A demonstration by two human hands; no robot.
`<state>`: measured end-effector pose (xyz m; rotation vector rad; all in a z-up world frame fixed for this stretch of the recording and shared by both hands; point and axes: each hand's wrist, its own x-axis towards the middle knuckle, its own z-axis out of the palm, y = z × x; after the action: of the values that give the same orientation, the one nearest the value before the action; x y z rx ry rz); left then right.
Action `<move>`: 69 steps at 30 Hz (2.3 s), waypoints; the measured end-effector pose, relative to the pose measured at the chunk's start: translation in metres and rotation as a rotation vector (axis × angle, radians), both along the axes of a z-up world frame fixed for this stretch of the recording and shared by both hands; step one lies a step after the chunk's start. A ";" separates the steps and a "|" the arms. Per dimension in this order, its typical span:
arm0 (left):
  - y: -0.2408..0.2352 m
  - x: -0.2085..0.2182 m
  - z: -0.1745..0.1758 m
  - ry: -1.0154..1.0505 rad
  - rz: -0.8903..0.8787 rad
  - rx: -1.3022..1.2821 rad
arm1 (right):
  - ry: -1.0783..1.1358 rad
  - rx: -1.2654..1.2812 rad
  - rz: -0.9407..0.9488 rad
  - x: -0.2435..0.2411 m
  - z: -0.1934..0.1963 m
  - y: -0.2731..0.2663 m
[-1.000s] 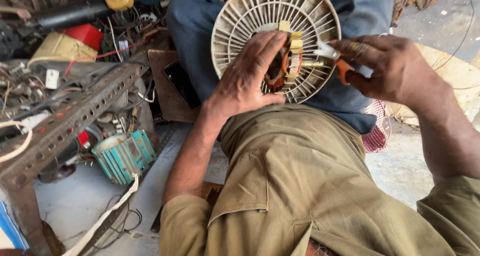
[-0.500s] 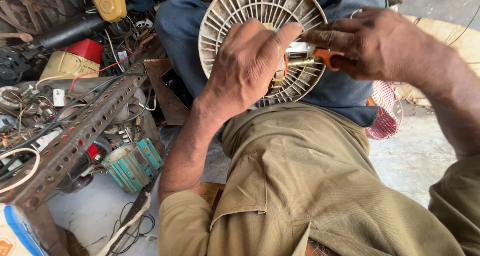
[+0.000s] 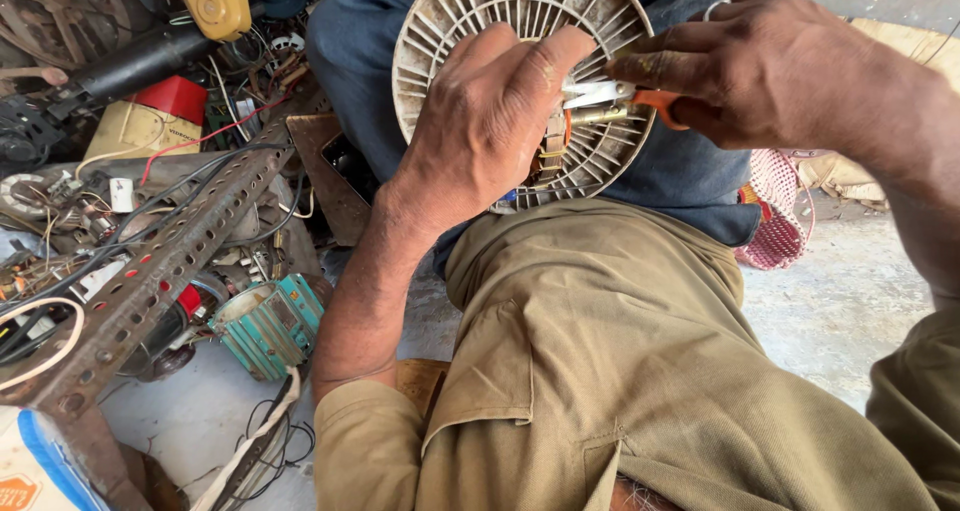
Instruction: The person uses pliers to cut wires on a motor stator and then uses a metal file to smooth the copper windings. The person holds the stator on their lap and works on it in a cluttered workshop.
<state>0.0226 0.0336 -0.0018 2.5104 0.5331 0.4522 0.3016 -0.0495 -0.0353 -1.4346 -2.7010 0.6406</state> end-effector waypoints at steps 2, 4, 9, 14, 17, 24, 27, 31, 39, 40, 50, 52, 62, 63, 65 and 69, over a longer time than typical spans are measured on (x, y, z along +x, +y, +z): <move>0.001 0.000 0.001 0.001 -0.004 0.005 | 0.085 0.086 0.009 0.001 0.003 0.000; 0.001 0.001 0.002 -0.003 -0.010 -0.001 | 0.217 0.216 0.024 0.000 0.004 -0.001; 0.003 0.004 0.006 0.006 -0.041 0.028 | 0.043 0.067 0.057 -0.011 -0.006 0.006; 0.005 0.005 0.004 0.004 -0.047 0.059 | 0.070 0.140 0.115 -0.015 -0.005 0.013; 0.004 0.005 -0.002 0.010 -0.052 0.055 | 0.078 0.048 0.110 -0.012 0.001 0.014; -0.001 0.003 -0.011 -0.022 -0.040 0.029 | 0.190 -0.110 0.039 -0.021 0.010 0.023; 0.002 0.001 -0.010 -0.084 0.028 -0.047 | 0.177 -0.117 0.025 -0.023 0.009 0.023; 0.010 -0.013 -0.007 -0.151 0.173 -0.071 | 0.369 -0.134 0.023 -0.006 0.006 0.014; -0.008 -0.013 -0.021 -0.110 0.115 -0.089 | 0.303 -0.374 -0.179 0.005 -0.007 0.000; -0.007 -0.011 -0.021 -0.121 0.116 -0.110 | 0.359 -0.332 -0.149 0.004 -0.008 0.003; -0.003 0.001 -0.016 -0.086 0.078 -0.094 | 0.203 -0.372 -0.074 -0.011 -0.001 0.021; -0.002 0.001 -0.015 -0.057 0.067 -0.060 | 0.226 -0.309 -0.032 -0.012 0.000 0.025; -0.001 0.003 -0.013 -0.048 0.054 -0.045 | 0.289 -0.292 0.001 -0.010 -0.004 0.031; -0.001 0.002 -0.014 -0.047 0.045 -0.040 | 0.342 -0.249 0.018 -0.010 -0.006 0.031; -0.001 0.002 -0.018 -0.053 0.038 -0.051 | 0.386 -0.238 0.028 -0.010 -0.006 0.032; -0.002 0.011 -0.022 -0.038 0.030 -0.130 | 0.331 -0.295 0.042 -0.016 -0.003 0.042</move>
<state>0.0332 0.0317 -0.0241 2.3685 0.5672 0.4611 0.2858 -0.0080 -0.0379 -1.1897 -2.4580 1.2026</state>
